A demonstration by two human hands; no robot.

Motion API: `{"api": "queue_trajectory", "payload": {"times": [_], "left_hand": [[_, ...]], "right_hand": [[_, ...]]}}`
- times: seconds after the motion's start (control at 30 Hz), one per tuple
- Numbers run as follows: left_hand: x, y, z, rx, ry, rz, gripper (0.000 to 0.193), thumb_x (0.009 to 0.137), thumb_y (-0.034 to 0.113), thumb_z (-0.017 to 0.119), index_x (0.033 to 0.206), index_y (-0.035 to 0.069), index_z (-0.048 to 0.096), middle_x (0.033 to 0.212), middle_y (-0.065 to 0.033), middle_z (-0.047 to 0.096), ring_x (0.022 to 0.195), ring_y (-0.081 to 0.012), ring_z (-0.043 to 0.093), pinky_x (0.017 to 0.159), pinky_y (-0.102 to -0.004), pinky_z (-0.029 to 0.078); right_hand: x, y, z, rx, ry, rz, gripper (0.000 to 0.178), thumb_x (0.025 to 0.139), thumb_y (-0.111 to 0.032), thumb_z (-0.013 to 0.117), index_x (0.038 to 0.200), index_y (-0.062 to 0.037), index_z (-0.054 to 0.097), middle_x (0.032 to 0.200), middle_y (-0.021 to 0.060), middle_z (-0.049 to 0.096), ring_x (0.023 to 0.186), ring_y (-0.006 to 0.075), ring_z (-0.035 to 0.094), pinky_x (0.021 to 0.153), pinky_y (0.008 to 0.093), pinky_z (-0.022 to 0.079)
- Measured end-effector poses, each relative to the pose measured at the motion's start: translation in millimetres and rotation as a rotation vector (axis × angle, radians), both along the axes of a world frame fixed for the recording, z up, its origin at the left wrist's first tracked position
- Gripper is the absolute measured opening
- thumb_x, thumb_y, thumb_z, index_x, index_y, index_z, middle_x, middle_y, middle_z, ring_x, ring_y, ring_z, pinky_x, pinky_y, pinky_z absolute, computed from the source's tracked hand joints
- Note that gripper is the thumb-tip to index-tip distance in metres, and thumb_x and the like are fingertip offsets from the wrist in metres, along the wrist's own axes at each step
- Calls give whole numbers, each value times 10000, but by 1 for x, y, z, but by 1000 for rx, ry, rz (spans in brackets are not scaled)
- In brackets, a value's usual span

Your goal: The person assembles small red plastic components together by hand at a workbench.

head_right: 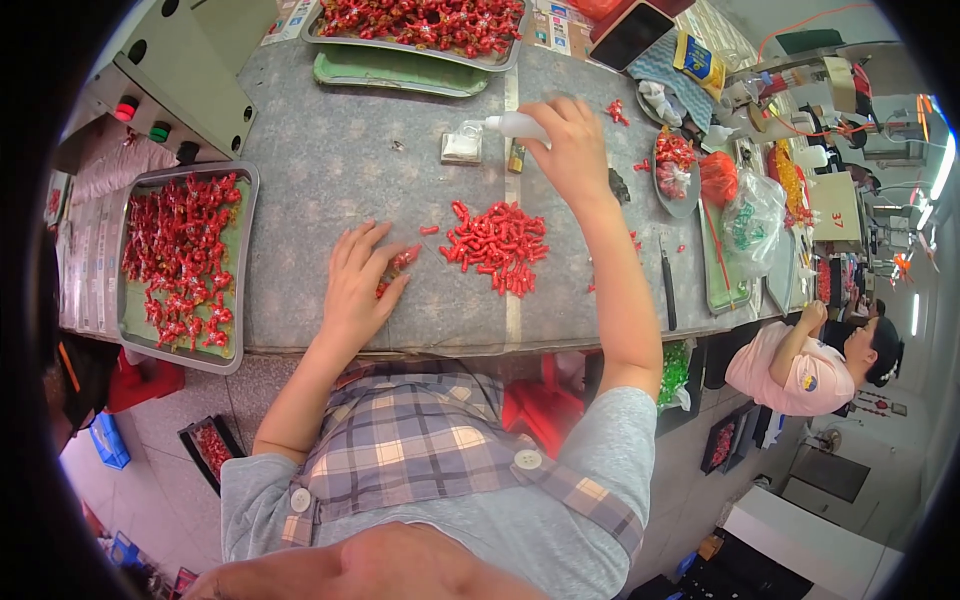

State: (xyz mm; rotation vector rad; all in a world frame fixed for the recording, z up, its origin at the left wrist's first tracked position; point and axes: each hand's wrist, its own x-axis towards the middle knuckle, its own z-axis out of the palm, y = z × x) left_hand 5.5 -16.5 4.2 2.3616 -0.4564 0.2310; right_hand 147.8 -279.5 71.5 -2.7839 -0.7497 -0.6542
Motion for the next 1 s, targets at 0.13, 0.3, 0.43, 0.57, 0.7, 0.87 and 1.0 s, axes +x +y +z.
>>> {"api": "queue_trajectory", "payload": {"times": [0.13, 0.3, 0.43, 0.57, 0.7, 0.87, 1.0], "left_hand": [[1, -2, 1, -7, 9, -8, 344, 719, 124, 667, 1050, 77, 582, 1243, -111, 478, 1218, -304, 383, 1039, -457, 256], [0, -2, 3, 9, 19, 3, 344, 714, 119, 669, 1045, 77, 587, 1242, -106, 480, 1220, -301, 383, 1033, -458, 261], [1, -2, 2, 36, 11, 10, 341, 714, 118, 667, 1043, 80, 589, 1245, -97, 481, 1221, -298, 384, 1030, -455, 263], [1, -4, 4, 39, -2, 5, 335, 714, 117, 667, 1037, 78, 591, 1246, -94, 481, 1220, -297, 386, 1031, -455, 260], [2, -4, 3, 52, 9, -5, 348, 717, 122, 671, 1051, 82, 584, 1234, -106, 479, 1215, -296, 382, 1024, -471, 263], [-1, -2, 5, 40, 28, 10, 327, 716, 113, 662, 1034, 79, 591, 1245, -95, 483, 1219, -299, 387, 1032, -457, 256], [0, -2, 4, 59, 24, 3, 342, 717, 118, 666, 1046, 79, 586, 1241, -99, 481, 1217, -299, 385, 1031, -465, 258]], "right_hand": [[-3, -17, -30, 418, 335, -67, 368, 669, -153, 734, 1006, -75, 608, 970, 56, 604, 916, 193, 563, 802, 312, 423], [2, -31, -39, 969, 584, -197, 414, 735, -154, 717, 1090, -27, 547, 978, 30, 599, 908, 105, 550, 795, 255, 420], [29, -82, -49, 1225, 329, -235, 365, 766, -99, 680, 1075, 1, 514, 960, 50, 612, 863, 118, 569, 772, 241, 428], [47, -126, -74, 1080, 149, -548, 384, 719, -135, 711, 1032, -4, 531, 913, 108, 638, 821, 184, 602, 750, 287, 448], [49, -133, -100, 984, 57, -619, 457, 717, -183, 715, 1069, 11, 498, 939, 131, 625, 852, 242, 602, 762, 325, 449], [8, -62, -38, 230, -504, -611, 474, 730, -200, 675, 1111, -18, 459, 971, 137, 564, 933, 292, 543, 826, 390, 400], [-6, -2, -31, 374, 250, -343, 428, 758, -198, 635, 1099, -12, 457, 960, 165, 571, 883, 330, 572, 765, 418, 450]]}}
